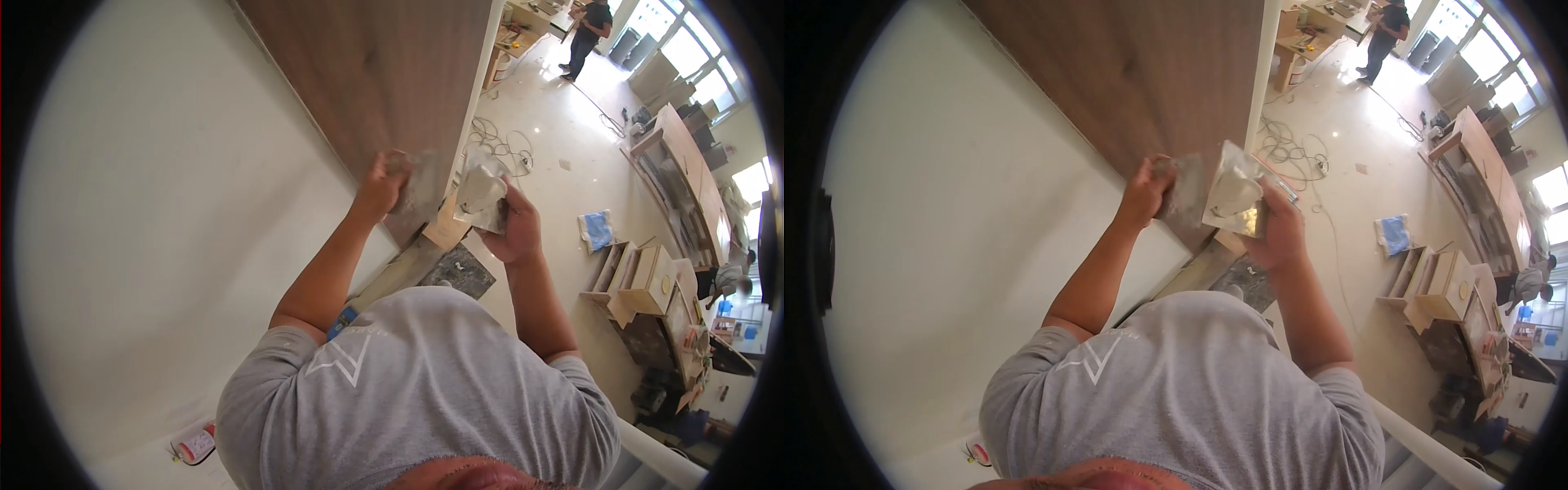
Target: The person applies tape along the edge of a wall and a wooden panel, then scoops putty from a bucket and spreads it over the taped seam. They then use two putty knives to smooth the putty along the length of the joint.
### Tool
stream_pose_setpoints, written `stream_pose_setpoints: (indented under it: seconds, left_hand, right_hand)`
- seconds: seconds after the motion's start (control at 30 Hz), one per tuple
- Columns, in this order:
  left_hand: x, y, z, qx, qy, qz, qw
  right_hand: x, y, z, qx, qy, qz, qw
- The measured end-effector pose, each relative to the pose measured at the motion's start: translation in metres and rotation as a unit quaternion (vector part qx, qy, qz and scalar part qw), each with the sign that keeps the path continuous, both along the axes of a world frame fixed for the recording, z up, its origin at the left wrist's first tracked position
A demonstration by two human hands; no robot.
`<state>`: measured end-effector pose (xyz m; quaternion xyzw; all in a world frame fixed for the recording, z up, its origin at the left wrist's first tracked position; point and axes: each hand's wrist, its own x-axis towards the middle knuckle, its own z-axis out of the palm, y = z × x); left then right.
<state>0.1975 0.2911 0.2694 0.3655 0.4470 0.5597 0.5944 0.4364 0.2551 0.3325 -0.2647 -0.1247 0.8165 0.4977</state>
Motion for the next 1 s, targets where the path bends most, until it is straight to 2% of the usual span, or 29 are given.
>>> stream_pose_setpoints:
  seconds: [0.07,0.1,0.17,0.23,0.3,0.33,0.37,0.4,0.43,0.53,0.57,0.63,0.67,0.73,0.77,0.8,0.87,0.9,0.93,1.0]
  left_hand:
    - [0.005,-0.003,0.010,-0.029,-0.130,0.120,0.984]
    - [0.010,-0.003,0.018,-0.026,-0.165,0.141,0.976]
    - [0.030,-0.003,0.033,-0.018,-0.234,0.185,0.954]
    - [0.046,0.001,0.031,-0.018,-0.237,0.162,0.958]
    - [0.057,-0.001,0.031,-0.047,-0.220,0.108,0.968]
    - [0.061,-0.001,0.032,-0.075,-0.202,0.063,0.974]
    - [0.064,0.000,0.033,-0.103,-0.182,0.017,0.978]
    - [0.064,-0.001,0.029,-0.104,-0.198,0.005,0.975]
    - [0.065,-0.002,0.026,-0.105,-0.213,-0.008,0.971]
    - [0.063,-0.007,0.011,-0.088,-0.205,-0.059,0.973]
    - [0.059,-0.009,0.009,-0.077,-0.193,-0.077,0.975]
    - [0.049,-0.016,0.012,0.009,0.069,-0.008,0.998]
    - [0.044,-0.019,0.021,0.054,0.200,0.027,0.978]
    - [0.024,-0.021,0.046,0.181,0.317,-0.051,0.929]
    - [0.023,-0.024,0.060,0.240,0.372,-0.089,0.892]
    - [0.024,-0.026,0.069,0.250,0.384,-0.107,0.883]
    - [0.030,-0.028,0.083,0.267,0.405,-0.139,0.863]
    - [0.031,-0.027,0.084,0.266,0.426,-0.147,0.852]
    - [0.031,-0.024,0.085,0.265,0.447,-0.155,0.840]
    - [0.032,-0.026,0.088,0.245,0.490,-0.167,0.820]
  right_hand:
    - [0.008,0.000,0.002,0.009,-0.033,-0.030,0.999]
    - [0.010,0.000,0.002,0.014,-0.049,-0.045,0.998]
    - [0.008,-0.003,-0.033,0.127,-0.251,-0.040,0.959]
    - [0.005,-0.010,-0.044,0.124,-0.233,-0.021,0.964]
    - [-0.005,-0.020,-0.034,0.000,0.009,0.007,1.000]
    - [-0.008,-0.019,-0.036,0.089,-0.148,0.002,0.985]
    - [-0.013,-0.020,-0.035,0.158,-0.311,-0.010,0.937]
    - [-0.014,-0.022,-0.030,0.074,-0.171,-0.023,0.982]
    - [-0.019,-0.023,-0.015,-0.013,-0.026,-0.037,0.999]
    - [-0.011,-0.020,-0.029,0.094,-0.191,-0.065,0.975]
    - [-0.009,-0.018,-0.027,0.060,-0.148,-0.079,0.984]
    - [-0.008,-0.015,-0.018,-0.011,-0.062,-0.107,0.992]
    - [-0.005,-0.013,-0.016,-0.004,-0.070,-0.108,0.992]
    - [-0.001,-0.012,-0.016,0.007,-0.087,-0.110,0.990]
    - [0.008,-0.011,-0.024,0.097,-0.231,-0.094,0.964]
    - [0.016,-0.008,-0.042,0.185,-0.368,-0.073,0.908]
    - [0.020,-0.007,-0.043,0.200,-0.375,-0.057,0.903]
    - [0.020,-0.007,-0.038,0.125,-0.249,-0.063,0.958]
    - [0.018,-0.006,-0.030,0.046,-0.117,-0.069,0.990]
    - [0.013,-0.010,-0.017,0.018,-0.092,-0.087,0.992]
